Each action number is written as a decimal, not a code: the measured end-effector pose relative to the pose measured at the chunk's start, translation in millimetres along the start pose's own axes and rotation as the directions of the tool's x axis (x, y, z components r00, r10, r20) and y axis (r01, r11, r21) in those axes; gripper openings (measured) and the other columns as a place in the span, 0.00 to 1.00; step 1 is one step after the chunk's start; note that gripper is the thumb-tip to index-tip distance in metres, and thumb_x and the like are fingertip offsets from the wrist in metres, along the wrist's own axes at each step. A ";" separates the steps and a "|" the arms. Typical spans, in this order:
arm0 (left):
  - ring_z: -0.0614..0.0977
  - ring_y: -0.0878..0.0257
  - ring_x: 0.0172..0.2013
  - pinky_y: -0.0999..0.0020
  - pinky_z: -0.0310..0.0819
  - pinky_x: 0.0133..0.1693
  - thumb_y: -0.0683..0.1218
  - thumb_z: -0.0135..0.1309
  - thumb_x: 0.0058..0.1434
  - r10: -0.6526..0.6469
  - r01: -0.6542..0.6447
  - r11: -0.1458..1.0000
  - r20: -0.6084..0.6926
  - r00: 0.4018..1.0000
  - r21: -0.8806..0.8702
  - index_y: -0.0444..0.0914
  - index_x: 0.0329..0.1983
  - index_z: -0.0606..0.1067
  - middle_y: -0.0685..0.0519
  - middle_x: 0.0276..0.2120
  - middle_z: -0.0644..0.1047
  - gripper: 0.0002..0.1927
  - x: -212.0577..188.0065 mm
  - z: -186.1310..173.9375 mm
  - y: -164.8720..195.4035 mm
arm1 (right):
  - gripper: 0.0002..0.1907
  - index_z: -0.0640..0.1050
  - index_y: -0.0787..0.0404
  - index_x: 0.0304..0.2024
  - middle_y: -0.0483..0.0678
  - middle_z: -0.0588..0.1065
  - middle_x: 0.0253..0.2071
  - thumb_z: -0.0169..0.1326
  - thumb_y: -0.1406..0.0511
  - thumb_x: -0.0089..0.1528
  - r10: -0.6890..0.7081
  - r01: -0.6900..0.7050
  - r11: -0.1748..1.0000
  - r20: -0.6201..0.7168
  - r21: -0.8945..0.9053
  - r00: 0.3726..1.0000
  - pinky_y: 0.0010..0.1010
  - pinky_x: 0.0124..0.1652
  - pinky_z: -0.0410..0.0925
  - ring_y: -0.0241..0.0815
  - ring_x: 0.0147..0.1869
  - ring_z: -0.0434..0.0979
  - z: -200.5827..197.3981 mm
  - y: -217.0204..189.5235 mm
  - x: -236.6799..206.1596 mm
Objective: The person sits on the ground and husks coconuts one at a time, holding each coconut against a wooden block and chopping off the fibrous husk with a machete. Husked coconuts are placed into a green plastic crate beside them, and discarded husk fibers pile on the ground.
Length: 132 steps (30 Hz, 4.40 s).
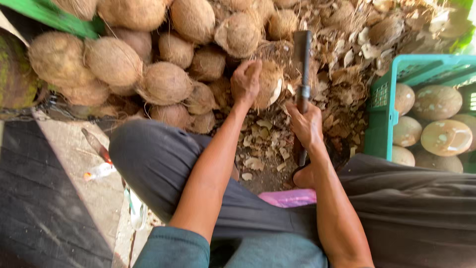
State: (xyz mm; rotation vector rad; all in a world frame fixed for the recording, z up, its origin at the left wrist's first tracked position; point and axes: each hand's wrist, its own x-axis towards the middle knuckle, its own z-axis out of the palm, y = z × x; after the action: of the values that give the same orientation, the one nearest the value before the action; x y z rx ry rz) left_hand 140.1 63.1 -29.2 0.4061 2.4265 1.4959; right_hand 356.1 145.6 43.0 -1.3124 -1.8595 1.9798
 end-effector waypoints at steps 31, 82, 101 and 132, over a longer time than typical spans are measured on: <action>0.85 0.59 0.40 0.57 0.80 0.38 0.74 0.46 0.58 -0.086 0.090 0.996 -0.113 0.990 0.024 0.46 0.47 0.82 0.58 0.40 0.82 0.33 -20.4 -4.5 16.2 | 0.10 0.76 0.56 0.29 0.40 0.69 0.19 0.54 0.59 0.62 -0.029 0.021 0.970 -0.027 -0.243 0.999 0.32 0.17 0.66 0.35 0.18 0.65 29.5 20.8 -2.3; 0.81 0.62 0.29 0.61 0.75 0.30 0.72 0.42 0.62 -0.426 0.428 0.903 -0.047 0.903 0.037 0.46 0.41 0.80 0.54 0.30 0.81 0.30 -5.8 3.3 47.0 | 0.21 0.67 0.57 0.24 0.42 0.66 0.18 0.55 0.59 0.71 -0.399 0.403 0.909 -0.058 0.111 0.915 0.28 0.16 0.59 0.35 0.16 0.61 6.6 -8.3 -9.7; 0.82 0.56 0.34 0.58 0.72 0.32 0.74 0.49 0.57 -0.239 0.238 0.971 0.010 0.971 0.027 0.48 0.46 0.81 0.50 0.38 0.83 0.32 -1.9 3.8 0.6 | 0.12 0.71 0.59 0.35 0.45 0.69 0.21 0.56 0.59 0.66 0.212 -0.208 0.977 0.166 -0.042 0.963 0.29 0.18 0.63 0.35 0.18 0.63 14.6 36.0 10.8; 0.79 0.60 0.31 0.59 0.73 0.35 0.66 0.48 0.61 -0.395 0.400 0.906 -0.060 0.917 0.142 0.44 0.37 0.78 0.53 0.31 0.80 0.23 3.6 6.2 47.3 | 0.13 0.70 0.52 0.27 0.39 0.68 0.17 0.58 0.61 0.64 0.015 -0.022 0.996 0.086 0.085 0.996 0.24 0.14 0.64 0.29 0.14 0.63 18.3 -3.3 -12.1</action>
State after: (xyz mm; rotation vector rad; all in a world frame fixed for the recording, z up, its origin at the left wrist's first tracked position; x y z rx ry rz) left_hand 143.7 89.9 10.3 -0.0872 2.4610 1.1537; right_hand 350.2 125.1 49.3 -1.2443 -1.7818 2.1316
